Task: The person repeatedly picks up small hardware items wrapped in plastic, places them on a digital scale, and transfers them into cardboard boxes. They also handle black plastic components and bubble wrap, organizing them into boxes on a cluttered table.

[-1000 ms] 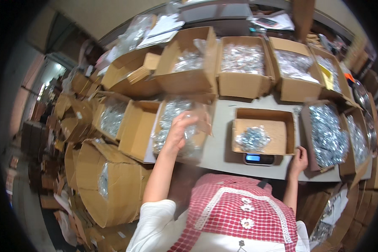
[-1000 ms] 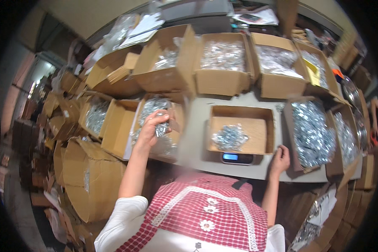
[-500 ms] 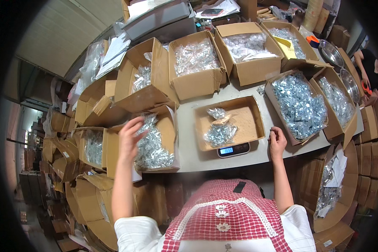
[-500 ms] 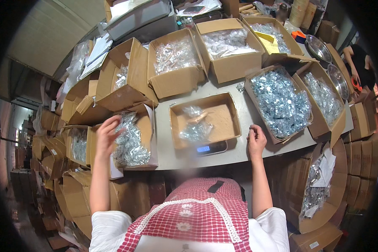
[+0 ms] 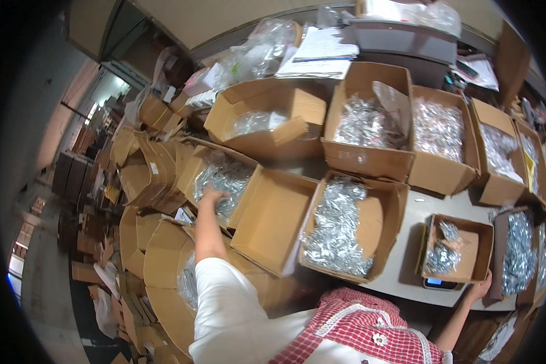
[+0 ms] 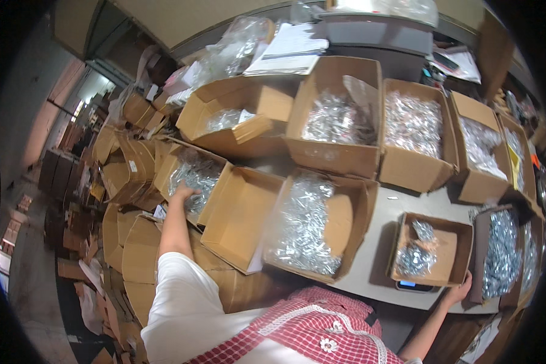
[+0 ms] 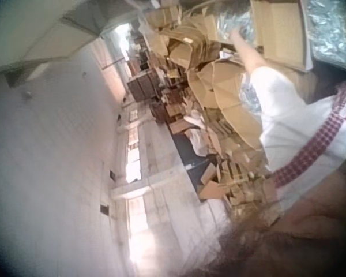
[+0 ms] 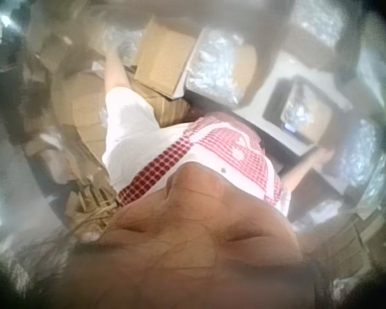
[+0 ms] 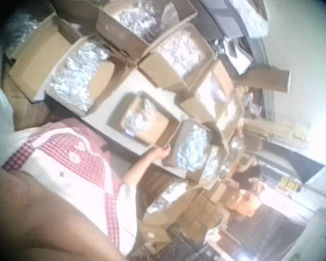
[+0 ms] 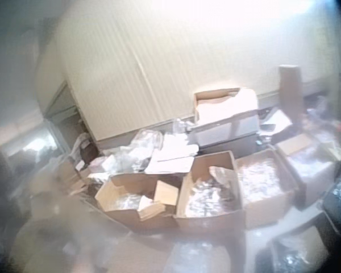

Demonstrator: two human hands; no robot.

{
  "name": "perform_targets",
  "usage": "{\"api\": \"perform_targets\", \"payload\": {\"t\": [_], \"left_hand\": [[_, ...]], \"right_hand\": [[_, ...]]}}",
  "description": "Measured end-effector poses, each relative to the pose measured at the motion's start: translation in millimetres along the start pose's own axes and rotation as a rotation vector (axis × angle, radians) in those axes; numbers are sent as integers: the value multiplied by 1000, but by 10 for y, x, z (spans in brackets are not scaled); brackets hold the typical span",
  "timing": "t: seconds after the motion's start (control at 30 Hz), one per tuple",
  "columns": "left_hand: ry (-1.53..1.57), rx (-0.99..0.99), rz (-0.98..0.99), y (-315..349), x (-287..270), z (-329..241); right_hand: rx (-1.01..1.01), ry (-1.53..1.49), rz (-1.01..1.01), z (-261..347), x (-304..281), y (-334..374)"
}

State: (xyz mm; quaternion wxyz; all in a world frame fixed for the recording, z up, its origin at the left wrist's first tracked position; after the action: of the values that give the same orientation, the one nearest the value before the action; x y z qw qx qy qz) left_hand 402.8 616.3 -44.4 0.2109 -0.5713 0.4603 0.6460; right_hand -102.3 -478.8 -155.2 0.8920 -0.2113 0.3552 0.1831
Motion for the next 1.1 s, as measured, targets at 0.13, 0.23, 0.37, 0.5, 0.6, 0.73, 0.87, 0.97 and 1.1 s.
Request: {"api": "perform_targets", "payload": {"t": [0.13,0.23,0.37,0.5,0.6,0.73,0.87,0.97,1.1], "left_hand": [[-140,-180,13,274,192,-427],[-72,-195,-166,376,258,-476],[34,-154,-146,107,309,-282],[100,44,-47,91,-282,-387],[545,139,169,731,-669,-771],[881,449,479,2170,-808,-1897],[739,682,818,3704,-253,-3184],[756,877,940,4793,296,-3988],[828,1057,1041,5623,750,-4507]], "right_hand": [[-11,51,46,-212,91,-56],[-107,8,15,-242,113,-87],[-74,-16,27,-290,108,-118],[-42,24,79,-161,29,-106],[15,-67,73,-51,8,-89],[55,-45,-7,88,-33,-65],[42,-115,-41,210,-70,-21],[-59,-150,-54,346,-158,4],[131,-608,172,164,-19,-17]]}}
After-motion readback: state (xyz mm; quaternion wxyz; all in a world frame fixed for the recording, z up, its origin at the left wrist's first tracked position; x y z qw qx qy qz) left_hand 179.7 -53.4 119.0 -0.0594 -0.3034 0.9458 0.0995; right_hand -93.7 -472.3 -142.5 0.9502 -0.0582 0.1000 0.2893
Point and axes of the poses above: each hand's wrist, its own y-axis away from the middle knuckle, its own x-axis out of the palm, z = x × y, the point moved 10 cm from there along -y, towards the middle knuckle, and after that the axes turned 4 degrees about z, right-handed, at the moved point
